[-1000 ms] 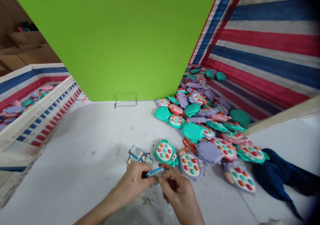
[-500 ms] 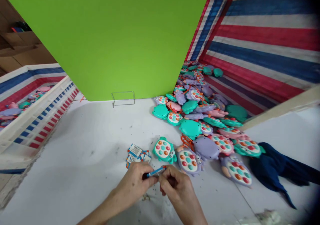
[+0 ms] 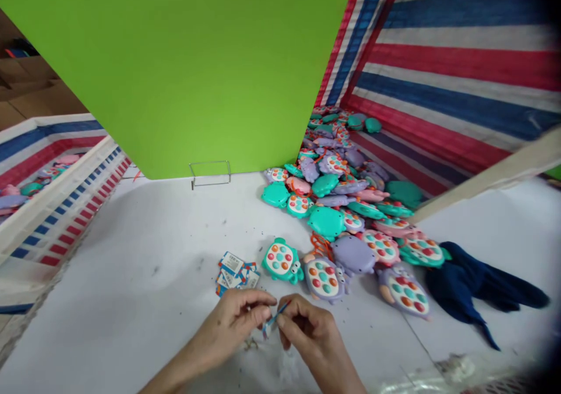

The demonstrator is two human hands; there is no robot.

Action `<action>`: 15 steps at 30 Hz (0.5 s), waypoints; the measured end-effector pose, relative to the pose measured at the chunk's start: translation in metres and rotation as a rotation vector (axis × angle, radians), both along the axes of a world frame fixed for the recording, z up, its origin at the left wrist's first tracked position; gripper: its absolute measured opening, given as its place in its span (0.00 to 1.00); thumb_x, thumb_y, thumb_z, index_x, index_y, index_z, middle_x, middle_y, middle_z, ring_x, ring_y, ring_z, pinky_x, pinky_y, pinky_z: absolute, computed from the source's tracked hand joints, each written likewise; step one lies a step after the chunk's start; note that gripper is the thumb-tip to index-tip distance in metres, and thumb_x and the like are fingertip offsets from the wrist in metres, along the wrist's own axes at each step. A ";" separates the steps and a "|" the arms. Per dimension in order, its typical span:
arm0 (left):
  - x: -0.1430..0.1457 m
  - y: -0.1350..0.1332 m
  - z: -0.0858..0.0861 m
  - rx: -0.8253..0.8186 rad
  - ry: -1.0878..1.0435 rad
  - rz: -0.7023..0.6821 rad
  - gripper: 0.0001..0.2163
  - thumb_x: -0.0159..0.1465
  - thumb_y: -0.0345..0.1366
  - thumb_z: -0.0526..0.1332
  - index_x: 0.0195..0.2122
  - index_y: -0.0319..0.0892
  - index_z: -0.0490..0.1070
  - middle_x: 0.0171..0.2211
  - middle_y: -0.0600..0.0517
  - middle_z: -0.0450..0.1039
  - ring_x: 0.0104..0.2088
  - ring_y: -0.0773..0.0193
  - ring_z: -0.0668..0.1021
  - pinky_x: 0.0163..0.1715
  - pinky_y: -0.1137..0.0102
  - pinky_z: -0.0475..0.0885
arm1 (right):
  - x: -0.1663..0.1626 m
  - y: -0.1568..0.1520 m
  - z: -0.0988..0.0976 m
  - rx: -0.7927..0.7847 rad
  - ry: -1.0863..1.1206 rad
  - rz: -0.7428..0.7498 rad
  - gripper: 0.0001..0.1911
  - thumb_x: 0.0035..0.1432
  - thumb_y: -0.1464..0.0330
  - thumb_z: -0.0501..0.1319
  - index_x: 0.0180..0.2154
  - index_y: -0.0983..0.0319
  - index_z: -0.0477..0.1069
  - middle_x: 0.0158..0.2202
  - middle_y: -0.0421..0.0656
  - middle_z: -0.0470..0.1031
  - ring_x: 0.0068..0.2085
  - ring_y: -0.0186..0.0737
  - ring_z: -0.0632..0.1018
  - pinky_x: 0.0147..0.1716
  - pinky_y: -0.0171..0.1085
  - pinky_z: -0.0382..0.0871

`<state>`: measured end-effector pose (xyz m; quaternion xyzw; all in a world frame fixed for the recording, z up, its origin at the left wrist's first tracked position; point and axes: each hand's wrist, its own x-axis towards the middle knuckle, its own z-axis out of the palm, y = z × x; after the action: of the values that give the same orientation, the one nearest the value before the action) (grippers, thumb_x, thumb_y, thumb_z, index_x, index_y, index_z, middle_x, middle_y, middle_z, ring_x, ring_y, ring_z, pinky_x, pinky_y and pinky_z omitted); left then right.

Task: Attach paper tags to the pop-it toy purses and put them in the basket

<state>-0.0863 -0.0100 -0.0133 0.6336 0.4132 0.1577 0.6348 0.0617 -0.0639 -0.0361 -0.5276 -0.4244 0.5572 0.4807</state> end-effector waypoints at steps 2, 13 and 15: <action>0.004 -0.001 -0.004 0.029 -0.006 0.006 0.11 0.59 0.40 0.55 0.32 0.37 0.70 0.23 0.55 0.64 0.23 0.70 0.65 0.22 0.77 0.58 | 0.001 -0.003 -0.003 -0.006 0.018 0.027 0.13 0.52 0.67 0.57 0.19 0.62 0.59 0.20 0.36 0.62 0.20 0.29 0.65 0.20 0.30 0.60; 0.035 -0.017 -0.008 0.404 0.391 -0.098 0.09 0.60 0.33 0.49 0.24 0.40 0.63 0.23 0.54 0.64 0.25 0.67 0.66 0.26 0.74 0.58 | 0.018 -0.028 -0.025 -0.033 -0.357 -0.125 0.13 0.55 0.58 0.52 0.31 0.61 0.66 0.21 0.37 0.66 0.17 0.31 0.64 0.17 0.29 0.58; 0.039 -0.018 -0.009 0.368 0.359 -0.072 0.09 0.60 0.33 0.50 0.23 0.40 0.63 0.21 0.55 0.63 0.24 0.68 0.65 0.25 0.75 0.57 | 0.018 -0.030 -0.026 -0.061 -0.285 -0.159 0.18 0.54 0.56 0.52 0.37 0.63 0.67 0.17 0.35 0.62 0.17 0.31 0.63 0.17 0.29 0.56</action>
<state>-0.0475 -0.0280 -0.0220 0.7705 0.4608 0.0922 0.4307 0.0793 -0.0941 -0.0616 -0.6473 -0.4282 0.4497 0.4420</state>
